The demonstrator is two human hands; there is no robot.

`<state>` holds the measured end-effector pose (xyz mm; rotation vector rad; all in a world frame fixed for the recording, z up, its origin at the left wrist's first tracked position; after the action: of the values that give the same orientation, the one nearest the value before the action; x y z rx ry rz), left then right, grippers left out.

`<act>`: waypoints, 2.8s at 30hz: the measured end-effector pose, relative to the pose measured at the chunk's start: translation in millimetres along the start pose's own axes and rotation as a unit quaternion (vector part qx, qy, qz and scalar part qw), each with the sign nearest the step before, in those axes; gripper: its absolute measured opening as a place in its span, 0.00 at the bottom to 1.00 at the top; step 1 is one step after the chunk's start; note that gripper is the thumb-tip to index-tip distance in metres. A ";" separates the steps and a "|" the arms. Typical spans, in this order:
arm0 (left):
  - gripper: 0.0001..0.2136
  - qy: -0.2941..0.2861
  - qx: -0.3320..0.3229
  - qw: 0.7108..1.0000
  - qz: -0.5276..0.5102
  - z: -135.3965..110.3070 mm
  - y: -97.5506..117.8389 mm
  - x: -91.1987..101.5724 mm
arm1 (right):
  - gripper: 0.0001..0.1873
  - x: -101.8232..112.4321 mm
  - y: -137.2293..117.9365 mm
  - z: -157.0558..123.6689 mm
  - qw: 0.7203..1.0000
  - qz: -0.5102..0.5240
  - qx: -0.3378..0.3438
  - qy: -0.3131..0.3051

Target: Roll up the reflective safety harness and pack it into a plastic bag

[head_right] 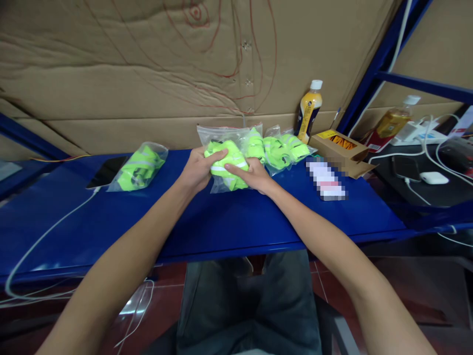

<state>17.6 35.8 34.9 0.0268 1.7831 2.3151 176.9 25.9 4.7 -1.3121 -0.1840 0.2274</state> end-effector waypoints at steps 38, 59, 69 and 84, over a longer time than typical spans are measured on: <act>0.36 0.024 -0.094 0.668 0.737 5.3 -7.3 40.4 | 0.38 -12.2 -14.9 6.5 0.784 -0.610 0.085 0.081; 0.30 -0.101 -0.192 0.695 0.686 -0.4 -29.5 -19.6 | 0.32 76.0 1.2 36.8 0.839 -0.515 0.049 0.169; 0.25 -0.068 -0.225 0.668 0.706 6.2 -34.1 7.2 | 0.32 64.5 -4.0 37.2 0.827 -0.538 0.082 0.139; 0.44 0.392 -0.036 0.743 0.542 18.8 0.5 226.2 | 0.33 81.5 -4.5 28.2 0.755 -0.629 0.047 0.179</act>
<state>-200.4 95.0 13.6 0.1236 2.4842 3.6124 248.2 73.0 16.4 -0.8627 -0.6720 -1.1523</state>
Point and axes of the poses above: each hand's wrist, its own z-axis towards the middle knuckle, its own x-axis out of the back of the hand, y = z × x, the point moved 5 cm from there along z, towards the middle knuckle, and after that the axes turned 4 degrees about z, right-handed, at the moved point
